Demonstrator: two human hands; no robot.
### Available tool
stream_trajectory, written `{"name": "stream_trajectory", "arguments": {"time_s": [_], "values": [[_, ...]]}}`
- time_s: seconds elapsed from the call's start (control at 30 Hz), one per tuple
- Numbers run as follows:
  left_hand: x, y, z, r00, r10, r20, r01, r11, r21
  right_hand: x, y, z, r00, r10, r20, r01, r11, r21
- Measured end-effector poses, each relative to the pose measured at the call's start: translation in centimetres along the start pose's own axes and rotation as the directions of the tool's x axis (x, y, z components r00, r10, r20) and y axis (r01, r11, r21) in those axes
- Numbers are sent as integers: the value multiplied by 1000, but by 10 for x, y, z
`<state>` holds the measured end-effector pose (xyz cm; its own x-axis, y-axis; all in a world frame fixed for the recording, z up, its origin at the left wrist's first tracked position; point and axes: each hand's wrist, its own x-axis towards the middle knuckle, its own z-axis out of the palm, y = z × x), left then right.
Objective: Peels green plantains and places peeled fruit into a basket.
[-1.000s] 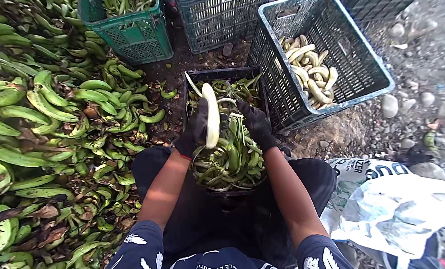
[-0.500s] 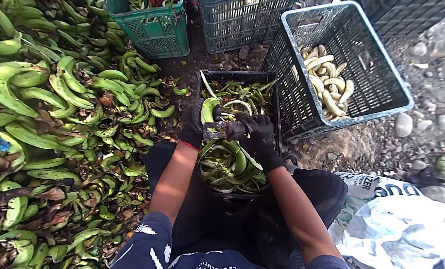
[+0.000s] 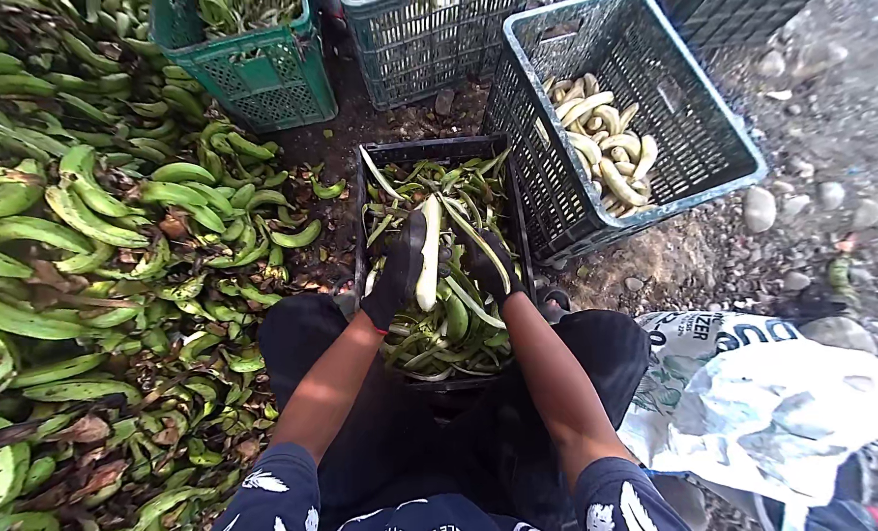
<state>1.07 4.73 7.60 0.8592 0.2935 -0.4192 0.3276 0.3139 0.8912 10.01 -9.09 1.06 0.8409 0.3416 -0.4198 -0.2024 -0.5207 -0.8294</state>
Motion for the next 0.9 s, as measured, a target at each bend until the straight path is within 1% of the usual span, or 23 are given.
{"name": "stream_trajectory", "arguments": {"time_s": [0.03, 0.1, 0.17, 0.2, 0.23, 0.3, 0.37, 0.4, 0.43, 0.47, 0.57, 0.6, 0.67, 0.7, 0.77, 0.8, 0.87, 0.9], "values": [[0, 1, -2, 999, -3, 46, 5, 999, -47, 3, 1, -6, 1000, 17, -14, -18, 998, -56], [-2, 9, -6, 994, 25, 107, -6, 985, -172, 3, -4, -24, 999, -33, -28, 26, 973, -230], [-2, 14, -15, 987, 56, 148, -7, 951, -309, 6, -8, -27, 987, -7, -161, -30, 973, -227], [-1, 15, -20, 986, 69, 154, -10, 935, -356, 2, -16, -29, 982, -8, -191, -38, 971, -237], [0, 16, -24, 986, 60, 155, 4, 924, -382, -4, -25, -31, 980, -41, -194, -7, 971, -239], [2, 18, -28, 984, 65, 164, 1, 928, -373, -14, -31, -28, 963, -208, -172, 170, 962, -214], [3, 21, -32, 982, 108, 152, -45, 927, -371, -24, -31, -20, 905, -403, -135, 379, 909, -170], [3, 23, -34, 983, 144, 110, -94, 924, -371, -29, -30, -16, 875, -473, -100, 453, 875, -172], [5, 23, -37, 980, 184, 76, -145, 920, -364, -33, -28, -14, 848, -527, -56, 504, 836, -217], [7, 23, -43, 980, 190, 65, -153, 917, -367, -39, -27, -13, 816, -578, -8, 553, 784, -283], [9, 27, -50, 992, 68, 103, -16, 898, -440, -48, -17, -9, 682, -728, 70, 671, 584, -456], [9, 27, -52, 990, 50, 131, 14, 894, -448, -48, -15, -8, 676, -731, 94, 680, 569, -463], [11, 25, -56, 981, 62, 186, 31, 888, -459, -49, -13, -6, 699, -705, 121, 676, 595, -435], [12, 25, -56, 981, 59, 186, 33, 888, -458, -50, -13, -5, 705, -698, 128, 674, 602, -428], [11, 27, -56, 986, 66, 153, 11, 892, -452, -50, -12, -3, 679, -721, 139, 700, 578, -419], [10, 29, -57, 986, 91, 140, -17, 888, -459, -51, -12, -4, 662, -735, 147, 716, 562, -414], [10, 29, -63, 972, 159, 173, -58, 875, -480, -54, -14, -5, 640, -751, 161, 735, 537, -414], [10, 29, -66, 971, 165, 174, -63, 875, -480, -56, -15, -6, 642, -750, 157, 730, 535, -425]]}}
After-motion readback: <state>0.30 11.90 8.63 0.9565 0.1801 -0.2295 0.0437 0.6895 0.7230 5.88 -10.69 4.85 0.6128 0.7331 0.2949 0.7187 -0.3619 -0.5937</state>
